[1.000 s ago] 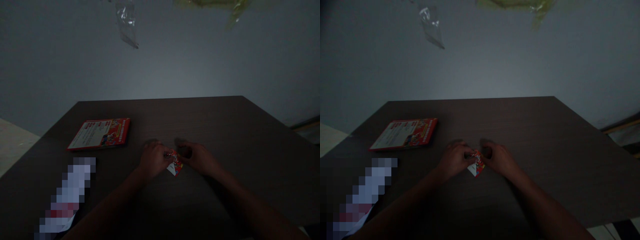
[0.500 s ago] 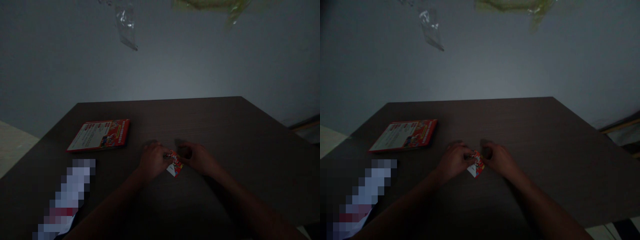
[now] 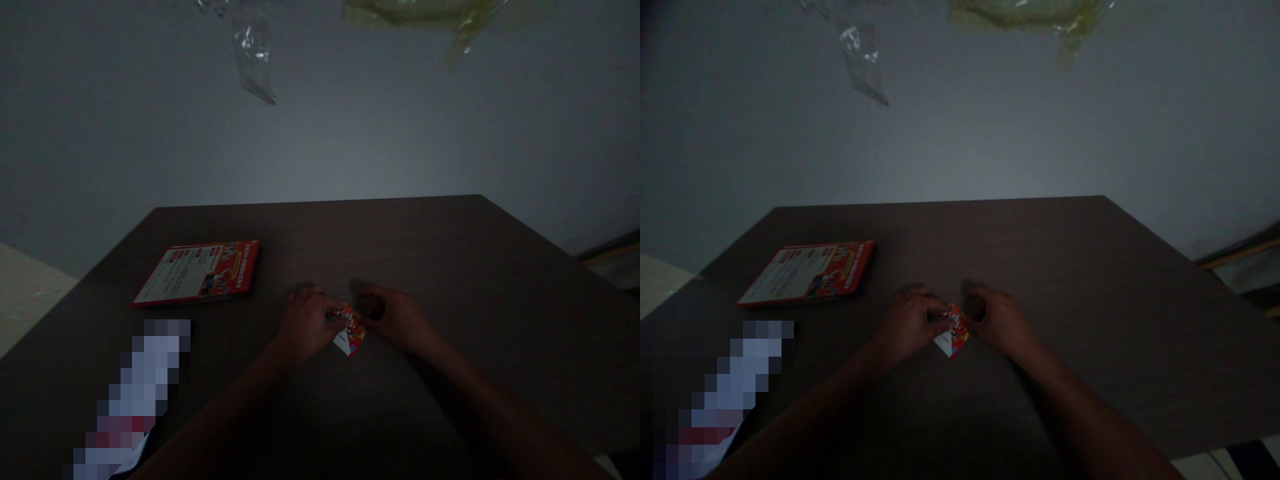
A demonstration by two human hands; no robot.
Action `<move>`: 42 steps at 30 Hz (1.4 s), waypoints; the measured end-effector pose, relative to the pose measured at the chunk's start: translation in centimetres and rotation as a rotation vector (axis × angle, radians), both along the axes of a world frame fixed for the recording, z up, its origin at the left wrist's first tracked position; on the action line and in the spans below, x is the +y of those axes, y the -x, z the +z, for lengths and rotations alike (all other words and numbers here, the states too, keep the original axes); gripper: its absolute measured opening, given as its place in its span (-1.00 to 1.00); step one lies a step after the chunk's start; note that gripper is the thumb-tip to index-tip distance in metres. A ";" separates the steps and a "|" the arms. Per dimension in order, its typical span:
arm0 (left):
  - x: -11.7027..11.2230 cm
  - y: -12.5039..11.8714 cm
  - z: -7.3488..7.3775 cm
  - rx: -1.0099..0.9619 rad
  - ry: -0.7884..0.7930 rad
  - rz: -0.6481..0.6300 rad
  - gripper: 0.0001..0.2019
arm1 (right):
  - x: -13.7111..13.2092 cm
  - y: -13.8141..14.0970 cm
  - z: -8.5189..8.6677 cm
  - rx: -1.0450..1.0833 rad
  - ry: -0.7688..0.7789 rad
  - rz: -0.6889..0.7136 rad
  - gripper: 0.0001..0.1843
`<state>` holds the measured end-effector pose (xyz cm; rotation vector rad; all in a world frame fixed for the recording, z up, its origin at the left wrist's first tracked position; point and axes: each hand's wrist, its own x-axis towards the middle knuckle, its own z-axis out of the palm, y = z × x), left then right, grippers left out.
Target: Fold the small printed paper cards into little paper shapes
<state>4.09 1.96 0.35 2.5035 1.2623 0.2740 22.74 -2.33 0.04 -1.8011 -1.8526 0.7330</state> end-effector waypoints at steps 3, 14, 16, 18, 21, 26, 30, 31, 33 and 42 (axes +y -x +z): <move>0.0 0.0 0.0 -0.007 0.010 0.009 -0.76 | 0.0 0.0 0.1 -0.025 -0.004 -0.005 -0.62; -0.1 0.1 0.0 -0.024 0.018 0.024 -0.76 | 0.0 -1.0 0.0 0.042 0.039 0.034 -0.61; -0.1 0.1 -0.1 -0.030 0.018 0.015 -0.78 | 0.0 -1.3 -0.1 0.063 0.055 0.030 -0.61; -0.1 0.1 -0.1 -0.029 0.017 0.011 -0.78 | 0.1 -1.5 -0.1 0.100 0.088 0.025 -0.59; -0.1 0.1 -0.1 -0.025 -0.001 0.012 -0.78 | 0.1 -1.7 -0.3 0.141 0.118 0.011 -0.55; -0.1 0.1 -0.1 -0.021 -0.010 0.015 -0.78 | 0.1 -1.1 -0.3 0.037 0.055 0.002 -0.56; 0.0 0.0 0.0 -0.014 -0.003 0.011 -0.79 | 0.1 -0.6 0.1 -0.034 0.047 0.007 -0.64; 0.0 0.0 0.0 -0.008 0.002 0.010 -0.79 | 0.1 -0.6 0.1 -0.036 0.053 0.011 -0.66; -0.1 0.0 0.0 -0.003 0.010 0.005 -0.79 | 0.0 -0.5 0.2 -0.039 0.058 0.016 -0.71; -0.1 -0.1 0.2 -0.003 0.018 0.019 -0.78 | 0.1 -1.9 0.0 0.069 0.075 0.030 -0.72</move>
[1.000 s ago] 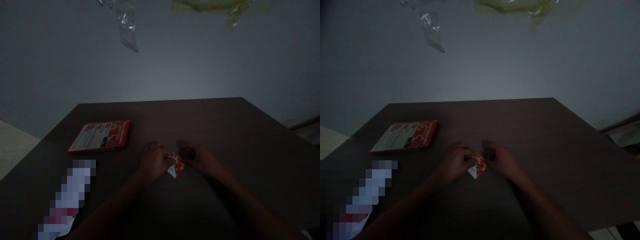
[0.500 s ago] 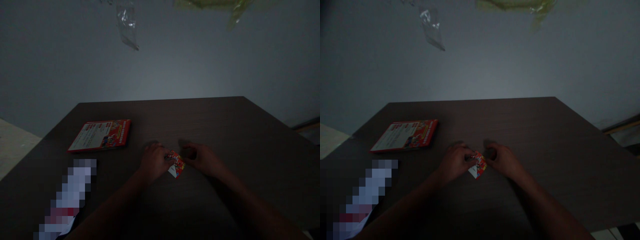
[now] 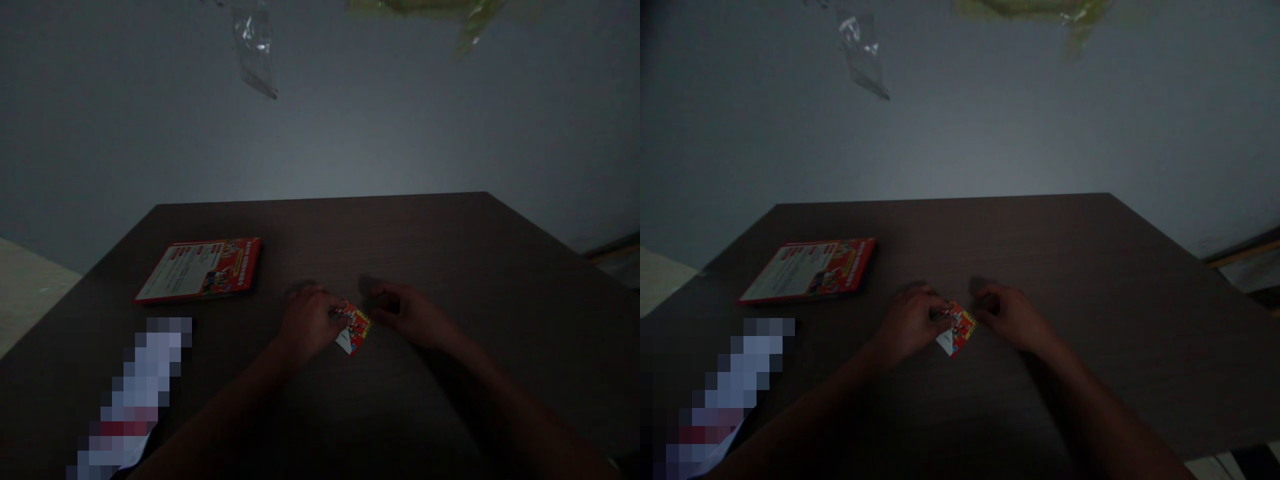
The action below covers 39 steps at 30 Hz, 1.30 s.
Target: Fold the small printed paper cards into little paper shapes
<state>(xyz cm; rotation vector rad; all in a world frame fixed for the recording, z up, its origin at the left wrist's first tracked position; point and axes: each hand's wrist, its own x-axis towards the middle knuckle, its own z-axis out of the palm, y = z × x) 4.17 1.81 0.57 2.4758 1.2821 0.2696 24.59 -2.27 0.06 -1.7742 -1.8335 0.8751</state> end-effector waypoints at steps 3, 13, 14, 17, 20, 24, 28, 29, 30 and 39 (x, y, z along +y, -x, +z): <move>0.0 0.0 0.0 -0.006 0.016 -0.003 -0.79 | 0.0 -0.1 -0.1 0.016 0.001 0.004 -0.71; 0.1 0.2 -0.2 -0.026 -0.018 -0.019 -0.80 | -0.1 0.7 0.3 -0.103 -0.031 0.003 -0.81; 0.1 0.2 -0.2 -0.026 -0.015 -0.018 -0.80 | 0.0 0.5 0.2 -0.092 -0.035 0.003 -0.81; 0.1 0.2 -0.2 -0.031 -0.008 -0.025 -0.80 | 0.1 -0.5 -0.3 -0.029 -0.037 0.057 -0.76; 0.1 0.2 -0.3 -0.042 0.001 -0.034 -0.80 | 0.3 -1.4 -0.6 0.021 0.036 0.148 -0.72; 0.2 0.3 -0.4 -0.049 0.002 -0.053 -0.76 | 0.4 -1.7 -0.7 0.031 0.029 0.143 -0.80; 0.2 0.4 -0.5 -0.057 -0.015 -0.067 -0.76 | 0.5 -1.6 -0.6 0.045 -0.003 0.164 -0.83; 0.2 0.5 -0.5 -0.061 -0.019 -0.070 -0.76 | 0.5 -1.6 -0.6 0.049 0.001 0.163 -0.81; 0.2 0.5 -0.5 -0.064 -0.022 -0.074 -0.77 | 0.4 -1.6 -0.5 0.051 0.007 0.160 -0.79; 0.2 0.5 -0.4 -0.078 -0.026 -0.079 -0.77 | 0.5 -1.6 -0.8 0.066 0.011 0.135 -0.79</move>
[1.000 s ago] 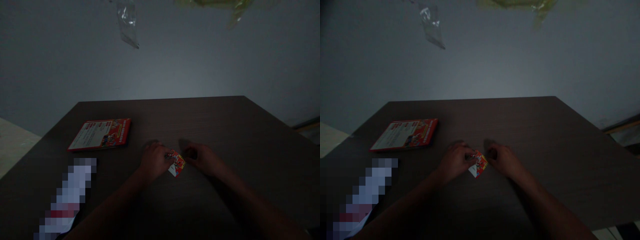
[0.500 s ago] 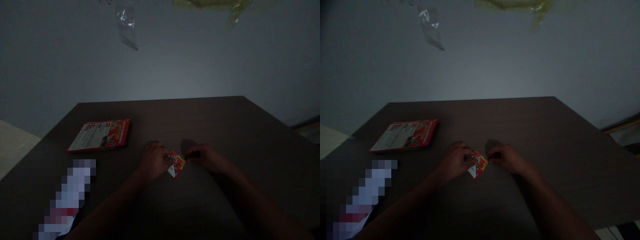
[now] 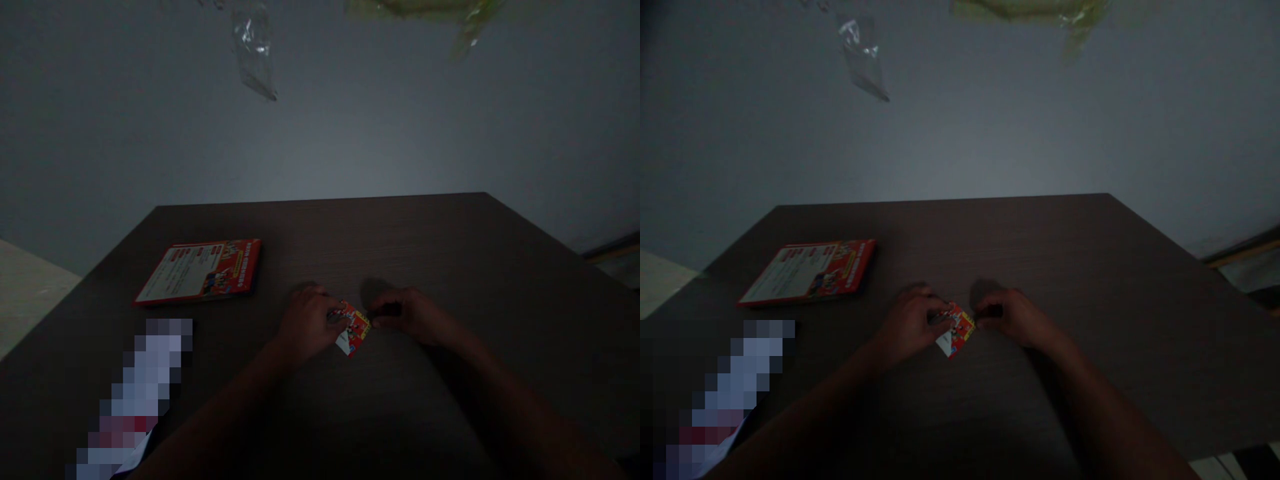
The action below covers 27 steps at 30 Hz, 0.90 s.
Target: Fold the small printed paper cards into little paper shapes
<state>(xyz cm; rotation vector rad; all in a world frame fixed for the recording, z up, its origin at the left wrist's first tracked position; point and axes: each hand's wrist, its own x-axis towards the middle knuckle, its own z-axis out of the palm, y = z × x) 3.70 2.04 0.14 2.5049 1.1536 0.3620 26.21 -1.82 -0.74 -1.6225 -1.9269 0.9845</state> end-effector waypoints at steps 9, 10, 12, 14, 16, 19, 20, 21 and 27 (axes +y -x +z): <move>0.0 0.1 -0.2 0.019 -0.021 -0.002 -0.79 | -0.4 0.6 0.9 0.196 0.019 0.139 -0.81; 0.0 0.0 -0.2 0.019 -0.023 -0.004 -0.79 | -0.5 0.7 1.0 0.205 0.008 0.150 -0.81; 0.0 0.0 -0.1 0.023 -0.019 -0.008 -0.78 | -0.5 0.9 1.0 0.211 -0.001 0.160 -0.82; 0.0 -0.1 -0.1 0.032 -0.017 -0.005 -0.78 | -0.6 1.1 1.0 0.220 0.003 0.165 -0.81; 0.0 -0.1 -0.1 0.034 -0.023 0.002 -0.77 | -0.6 1.1 0.9 0.239 0.002 0.170 -0.79; -0.1 -0.1 -0.3 0.026 -0.037 0.009 -0.75 | -0.6 1.2 0.6 0.252 -0.038 0.174 -0.76; -0.1 -0.1 -0.4 0.021 -0.041 0.011 -0.76 | -0.6 1.3 0.4 0.246 -0.059 0.167 -0.76; -0.1 -0.1 -0.5 0.015 -0.045 0.011 -0.76 | -0.6 1.4 0.3 0.235 -0.085 0.156 -0.77; 0.1 0.2 -1.1 -0.109 0.000 -0.014 -0.71 | -0.1 1.9 -0.4 0.183 -0.241 0.083 -0.85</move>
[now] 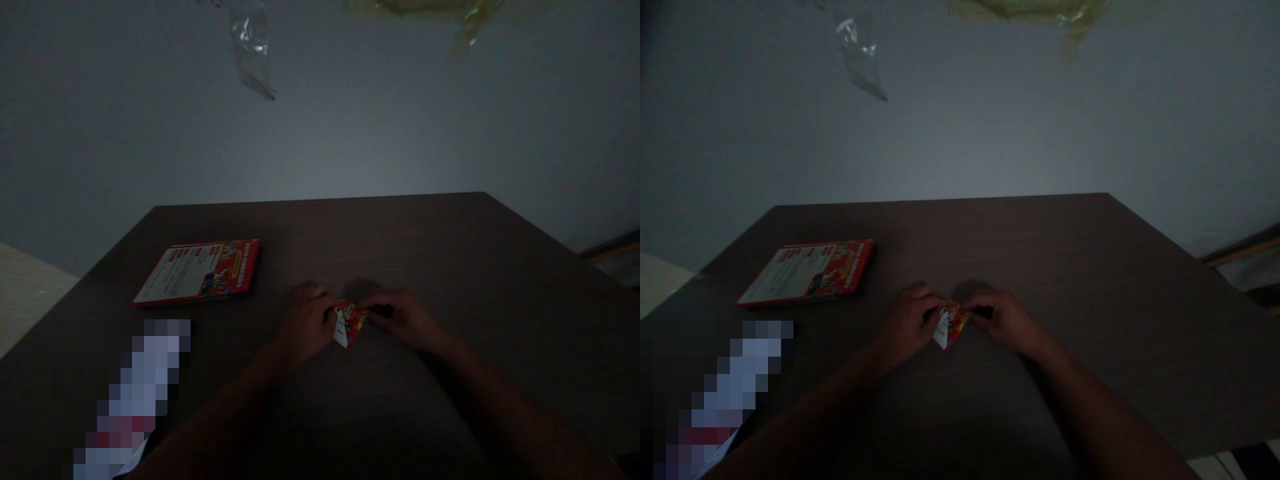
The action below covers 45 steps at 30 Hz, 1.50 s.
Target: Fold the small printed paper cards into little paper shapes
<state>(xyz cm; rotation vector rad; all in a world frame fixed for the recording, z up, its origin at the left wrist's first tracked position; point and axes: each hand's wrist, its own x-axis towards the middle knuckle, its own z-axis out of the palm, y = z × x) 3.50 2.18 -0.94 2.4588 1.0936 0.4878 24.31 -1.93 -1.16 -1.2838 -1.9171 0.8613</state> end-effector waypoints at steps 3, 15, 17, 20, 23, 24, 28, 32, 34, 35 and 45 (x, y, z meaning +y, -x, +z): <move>0.0 0.4 0.2 -0.149 0.050 -0.036 -0.64 | 0.2 0.0 0.1 0.074 -0.011 -0.069 -0.85; -0.5 0.1 0.5 -0.420 0.121 0.008 -0.77 | 0.0 0.7 0.8 0.373 0.159 -0.160 -0.80; -0.5 0.0 0.2 -0.384 0.215 0.073 -0.74 | -0.1 0.8 0.7 0.389 0.200 -0.162 -0.77; -0.5 0.2 -0.1 -0.395 0.367 0.124 -0.69 | -0.1 0.9 0.5 0.435 0.232 -0.215 -0.74; -0.6 0.3 -0.1 -0.476 0.451 0.114 -0.69 | 0.0 1.0 0.4 0.472 0.233 -0.288 -0.76; -0.6 0.3 -0.1 -0.492 0.462 0.103 -0.70 | 0.0 1.1 0.4 0.477 0.229 -0.299 -0.77; -0.5 0.2 0.0 -0.509 0.484 0.101 -0.71 | -0.1 1.2 0.7 0.485 0.225 -0.318 -0.78; -0.5 0.2 -0.4 -0.556 0.528 0.132 -0.69 | -0.1 1.4 0.8 0.551 0.260 -0.321 -0.77; -0.4 0.1 -0.6 -0.599 0.538 0.139 -0.69 | 0.0 1.6 0.7 0.593 0.289 -0.290 -0.75; -0.4 0.1 -0.7 -0.624 0.540 0.149 -0.70 | 0.0 1.8 0.7 0.601 0.298 -0.261 -0.75; -0.7 -0.1 0.6 -0.694 0.415 0.103 -0.81 | -0.1 2.6 0.0 0.469 0.253 -0.136 -0.83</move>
